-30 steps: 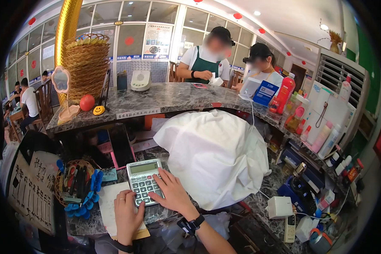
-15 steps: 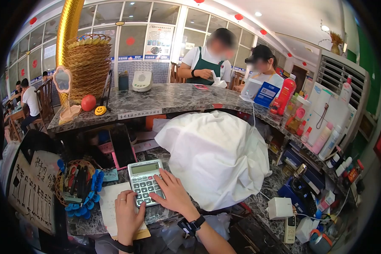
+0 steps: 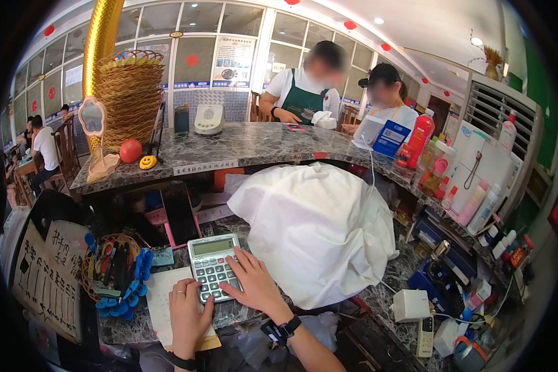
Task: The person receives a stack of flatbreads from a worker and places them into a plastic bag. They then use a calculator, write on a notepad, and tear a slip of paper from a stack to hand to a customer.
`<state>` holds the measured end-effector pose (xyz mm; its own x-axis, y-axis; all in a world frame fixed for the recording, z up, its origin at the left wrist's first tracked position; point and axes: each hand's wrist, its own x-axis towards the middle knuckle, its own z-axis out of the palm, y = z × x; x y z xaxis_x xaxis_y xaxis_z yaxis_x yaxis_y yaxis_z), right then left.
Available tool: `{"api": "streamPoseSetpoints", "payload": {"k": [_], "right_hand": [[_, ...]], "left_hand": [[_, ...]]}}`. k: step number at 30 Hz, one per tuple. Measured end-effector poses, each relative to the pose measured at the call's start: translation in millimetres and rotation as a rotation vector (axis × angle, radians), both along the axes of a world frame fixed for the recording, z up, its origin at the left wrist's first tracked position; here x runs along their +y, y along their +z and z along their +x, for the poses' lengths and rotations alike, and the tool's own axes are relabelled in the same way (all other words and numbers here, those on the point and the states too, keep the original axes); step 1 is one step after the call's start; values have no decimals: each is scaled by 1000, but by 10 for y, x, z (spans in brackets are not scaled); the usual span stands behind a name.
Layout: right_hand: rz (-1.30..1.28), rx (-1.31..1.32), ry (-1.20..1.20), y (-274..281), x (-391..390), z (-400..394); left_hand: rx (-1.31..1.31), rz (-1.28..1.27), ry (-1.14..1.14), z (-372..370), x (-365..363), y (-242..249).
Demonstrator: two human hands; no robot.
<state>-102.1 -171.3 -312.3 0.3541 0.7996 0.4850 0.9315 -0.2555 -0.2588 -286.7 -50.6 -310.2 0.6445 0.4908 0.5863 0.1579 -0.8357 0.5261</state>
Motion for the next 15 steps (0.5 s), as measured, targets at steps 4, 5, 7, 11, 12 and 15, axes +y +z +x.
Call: {"api": "streamPoseSetpoints", "payload": {"k": [4,5,7,11,12,15], "right_hand": [[3,6,5,2,-4,1],[4,6,4,-2,-4,1],[5,5,4,0,-1,-1],[-1,11,1,20,-4,-11],[0,13,1,22,-5,-11],[-7,12,-4,10,-5,-6]], "left_hand": [[6,5,3,-5,-11,21],[-2,0,-2,-5,-10,20],[-9,-5,-6,-7,-8,20],[-16,-2,-6,-1,1,-2],[-17,-1,-6,1,2,-8],[-9,1,-4,2,7,-14]]}}
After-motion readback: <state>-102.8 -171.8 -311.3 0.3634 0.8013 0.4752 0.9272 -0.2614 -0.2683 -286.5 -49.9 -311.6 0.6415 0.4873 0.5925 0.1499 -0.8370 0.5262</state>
